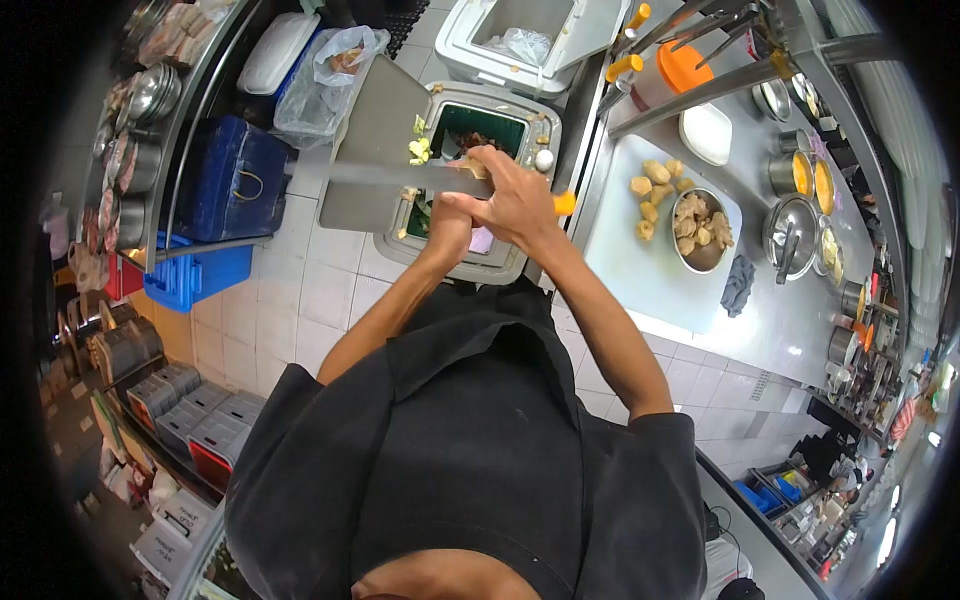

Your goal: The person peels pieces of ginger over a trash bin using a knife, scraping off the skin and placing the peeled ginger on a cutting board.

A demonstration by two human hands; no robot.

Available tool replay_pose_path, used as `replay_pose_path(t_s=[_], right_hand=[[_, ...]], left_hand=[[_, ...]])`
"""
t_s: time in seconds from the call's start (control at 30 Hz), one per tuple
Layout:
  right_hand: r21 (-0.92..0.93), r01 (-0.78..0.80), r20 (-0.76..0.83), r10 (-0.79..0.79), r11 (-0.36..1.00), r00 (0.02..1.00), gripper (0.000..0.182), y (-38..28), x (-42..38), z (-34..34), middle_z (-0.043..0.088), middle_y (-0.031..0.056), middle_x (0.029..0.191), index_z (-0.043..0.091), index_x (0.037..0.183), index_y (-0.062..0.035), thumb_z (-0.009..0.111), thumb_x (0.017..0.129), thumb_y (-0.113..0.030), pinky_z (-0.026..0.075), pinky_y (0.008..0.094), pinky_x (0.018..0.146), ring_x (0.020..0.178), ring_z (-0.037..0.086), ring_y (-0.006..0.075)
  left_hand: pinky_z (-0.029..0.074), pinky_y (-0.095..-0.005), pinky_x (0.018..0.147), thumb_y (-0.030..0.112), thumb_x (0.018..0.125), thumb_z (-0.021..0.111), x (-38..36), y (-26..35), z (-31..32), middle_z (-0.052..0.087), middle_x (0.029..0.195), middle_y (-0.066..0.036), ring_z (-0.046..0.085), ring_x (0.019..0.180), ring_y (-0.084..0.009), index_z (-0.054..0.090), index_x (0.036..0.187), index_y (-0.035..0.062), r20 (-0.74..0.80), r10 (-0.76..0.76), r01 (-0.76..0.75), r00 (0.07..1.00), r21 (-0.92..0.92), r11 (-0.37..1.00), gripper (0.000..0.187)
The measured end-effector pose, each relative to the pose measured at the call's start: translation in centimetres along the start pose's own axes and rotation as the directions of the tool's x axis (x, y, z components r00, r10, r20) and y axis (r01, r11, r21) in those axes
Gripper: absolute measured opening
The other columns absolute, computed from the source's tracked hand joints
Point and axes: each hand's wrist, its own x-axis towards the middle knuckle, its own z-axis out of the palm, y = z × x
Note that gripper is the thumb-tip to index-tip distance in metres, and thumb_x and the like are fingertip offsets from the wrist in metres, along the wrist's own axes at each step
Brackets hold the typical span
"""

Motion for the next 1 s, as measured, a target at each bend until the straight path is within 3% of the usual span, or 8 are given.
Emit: replay_pose_path(t_s=[0.07, 0.23, 0.3, 0.43, 0.53, 0.6, 0.73, 1.0], right_hand=[[0.061, -0.102, -0.046, 0.105, 0.993, 0.993, 0.065, -0.7, 0.1, 0.9, 0.068, 0.0118, 0.092, 0.06, 0.108, -0.0078, 0.067, 0.078, -0.065, 0.053, 0.0403, 0.061, 0.077, 0.068, 0.0348], [0.065, -0.179, 0.051, 0.176, 0.982, 0.983, 0.057, 0.0, -0.1, 1.3, 0.068, 0.0163, 0.088, 0.06, 0.106, -0.0064, 0.068, 0.082, -0.057, 0.053, 0.043, 0.067, 0.079, 0.068, 0.0374], [-0.003, -0.148, 0.079, 0.147, 0.989, 0.986, 0.055, 0.2, -0.4, 1.3, 0.068, 0.0178, 0.087, 0.06, 0.104, -0.0062, 0.067, 0.083, -0.057, 0.053, 0.0438, 0.067, 0.078, 0.068, 0.0389], [0.149, -0.28, 0.017, 0.28, 0.949, 0.96, 0.05, 0.6, -0.1, 2.6, 0.065, 0.0187, 0.078, 0.06, 0.1, -0.0048, 0.062, 0.088, -0.053, 0.051, 0.0401, 0.064, 0.072, 0.068, 0.0334], [0.337, -0.458, -0.029, 0.495, 0.823, 0.868, 0.049, 1.2, 1.1, 3.1, 0.062, 0.0121, 0.069, 0.061, 0.1, -0.0034, 0.051, 0.096, -0.051, 0.047, 0.0347, 0.062, 0.063, 0.06, 0.0221], [0.454, -0.526, 0.038, 0.575, 0.719, 0.817, 0.053, 1.8, 1.5, 2.4, 0.062, 0.0081, 0.068, 0.062, 0.101, -0.0033, 0.043, 0.099, -0.053, 0.045, 0.0337, 0.066, 0.063, 0.054, 0.0195], [0.313, -0.591, 0.083, 0.599, 0.743, 0.796, 0.052, 2.4, 1.0, 1.8, 0.066, 0.0178, 0.08, 0.051, 0.112, -0.0008, 0.047, 0.098, -0.051, 0.048, 0.0433, 0.078, 0.081, 0.066, 0.0322], [0.14, -0.612, 0.2, 0.583, 0.778, 0.787, 0.065, 1.5, -0.4, 0.6, 0.065, 0.0298, 0.1, 0.049, 0.125, -0.0018, 0.06, 0.09, -0.056, 0.05, 0.0456, 0.082, 0.095, 0.066, 0.0425]], left_hand=[[0.049, -0.0319, 0.076, 0.025, 0.099, 0.045, 0.1, -0.7, 0.2, 0.062, 0.094, -0.005, 0.061, 0.087, -0.0175, 0.056, 0.109, 0.0035, -0.035, 0.409, -0.387, 0.912, 0.26, 0.885, 0.026], [0.049, -0.0355, 0.075, 0.027, 0.099, 0.045, 0.7, -1.8, -1.1, 0.064, 0.093, -0.005, 0.062, 0.084, -0.0206, 0.057, 0.104, 0.001, -0.121, 0.44, -0.354, 0.89, 0.424, 0.833, 0.029], [0.047, -0.0346, 0.062, 0.032, 0.101, 0.043, 1.6, -1.5, -2.3, 0.062, 0.084, -0.003, 0.06, 0.07, -0.018, 0.055, 0.096, 0.0026, 0.026, -0.103, 0.103, 0.994, 0.017, 0.995, 0.032], [0.037, -0.0298, 0.047, 0.036, 0.103, 0.038, 1.6, -2.0, -2.3, 0.055, 0.069, -0.001, 0.05, 0.055, -0.0118, 0.053, 0.088, 0.0068, 0.069, -0.001, -0.008, 0.998, 0.132, 0.991, 0.036], [0.03, -0.0234, 0.043, 0.04, 0.104, 0.035, 0.6, -2.2, -1.0, 0.048, 0.059, 0.0, 0.043, 0.049, -0.0067, 0.054, 0.087, 0.0097, -0.069, 0.63, -0.509, 0.773, 0.525, 0.682, 0.039], [0.031, -0.0242, 0.044, 0.042, 0.104, 0.035, -0.1, -1.4, -1.5, 0.047, 0.059, 0.001, 0.042, 0.047, -0.0073, 0.054, 0.087, 0.0101, -0.102, 0.121, -0.103, 0.987, 0.166, 0.981, 0.041], [0.034, -0.0227, 0.049, 0.044, 0.103, 0.035, 0.2, 0.0, -3.4, 0.048, 0.067, -0.001, 0.038, 0.051, -0.0074, 0.053, 0.09, 0.0087, 0.124, -0.205, 0.232, 0.971, -0.268, 0.935, 0.042], [0.033, -0.0232, 0.047, 0.041, 0.101, 0.036, 0.1, 0.1, -4.1, 0.051, 0.068, -0.001, 0.041, 0.052, -0.0086, 0.055, 0.086, 0.0102, 0.135, -0.181, 0.21, 0.974, -0.252, 0.945, 0.039]])
